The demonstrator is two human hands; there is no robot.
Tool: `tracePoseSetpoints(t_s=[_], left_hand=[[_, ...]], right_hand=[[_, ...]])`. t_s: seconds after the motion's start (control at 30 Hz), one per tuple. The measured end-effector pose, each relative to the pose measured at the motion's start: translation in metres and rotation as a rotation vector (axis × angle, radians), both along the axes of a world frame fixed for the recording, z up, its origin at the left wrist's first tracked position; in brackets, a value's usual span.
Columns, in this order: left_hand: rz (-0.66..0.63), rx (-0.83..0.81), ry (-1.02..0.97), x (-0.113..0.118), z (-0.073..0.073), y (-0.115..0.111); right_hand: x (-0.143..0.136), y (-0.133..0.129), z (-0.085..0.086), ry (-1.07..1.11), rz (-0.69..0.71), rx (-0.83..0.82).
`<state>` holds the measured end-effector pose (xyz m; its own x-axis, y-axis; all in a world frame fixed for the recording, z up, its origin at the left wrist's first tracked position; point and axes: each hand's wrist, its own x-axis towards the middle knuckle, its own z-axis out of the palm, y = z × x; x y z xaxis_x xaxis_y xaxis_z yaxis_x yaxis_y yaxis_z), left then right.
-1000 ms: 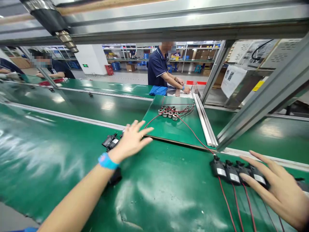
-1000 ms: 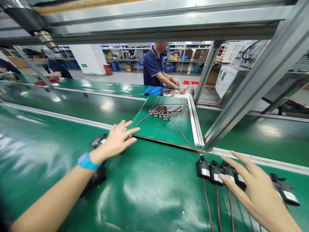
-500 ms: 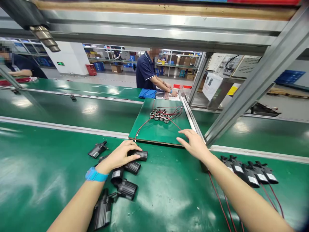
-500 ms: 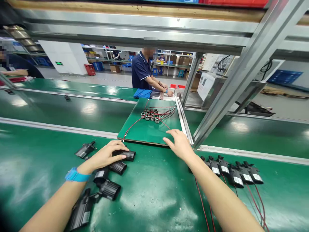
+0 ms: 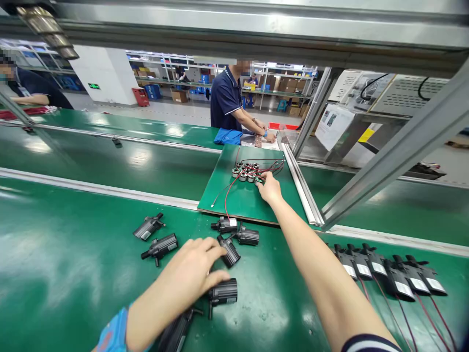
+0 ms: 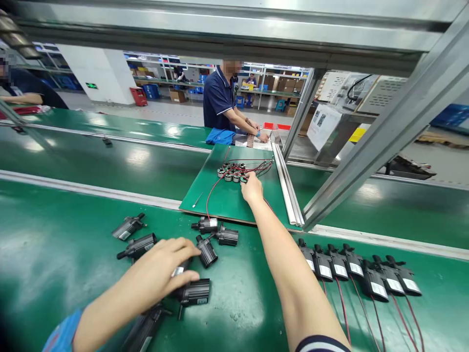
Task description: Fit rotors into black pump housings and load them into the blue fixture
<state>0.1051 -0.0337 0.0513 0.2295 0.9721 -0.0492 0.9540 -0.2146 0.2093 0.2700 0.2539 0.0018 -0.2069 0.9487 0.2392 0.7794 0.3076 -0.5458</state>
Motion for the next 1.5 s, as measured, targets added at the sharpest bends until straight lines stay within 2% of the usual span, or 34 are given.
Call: tracePoseSetpoints(t_s=[0.17, 0.23, 0.3, 0.4, 0.5, 0.57, 0.63, 0.73, 0.9, 1.1, 1.2, 1.4, 1.5], left_hand=[[-0.076, -0.043, 0.148, 0.028, -0.045, -0.021], [-0.085, -0.037, 0.149, 0.037, -0.054, -0.026], [-0.084, -0.043, 0.031, 0.043, -0.055, -0.030], [-0.051, -0.013, -0.390, 0.050, -0.052, -0.037], [0.025, 0.046, -0.727, 0.058, -0.052, -0.043], [0.055, 0.042, -0.809, 0.064, -0.056, -0.045], [0.050, 0.030, -0.843, 0.070, -0.061, -0.046], [0.012, 0.032, -0.859, 0.077, -0.070, -0.046], [-0.038, 0.076, -0.853, 0.081, -0.077, -0.046], [-0.034, 0.075, -0.772, 0.078, -0.084, -0.050], [-0.034, 0.073, -0.751, 0.077, -0.086, -0.050], [-0.019, 0.126, -0.810, 0.075, -0.090, -0.050], [-0.109, 0.197, -0.771, 0.073, -0.088, -0.051]], right_hand=[[0.011, -0.021, 0.007, -0.064, 0.069, 0.023], [0.021, -0.036, 0.012, -0.110, 0.127, 0.035], [0.033, -0.058, 0.017, -0.159, 0.162, 0.040], [0.061, -0.106, 0.031, -0.218, 0.196, 0.159], [0.094, -0.170, 0.049, -0.136, 0.302, 0.362], [0.113, -0.213, 0.060, -0.048, 0.399, 0.391], [0.124, -0.249, 0.063, -0.024, 0.477, 0.335], [0.127, -0.280, 0.053, -0.094, 0.535, 0.234], [0.120, -0.290, 0.027, -0.168, 0.485, 0.226], [0.112, -0.290, 0.013, -0.197, 0.338, 0.356], [0.107, -0.289, 0.006, -0.224, 0.311, 0.365], [0.110, -0.284, 0.011, -0.153, 0.448, 0.144], [0.114, -0.285, 0.017, -0.172, 0.533, 0.064]])
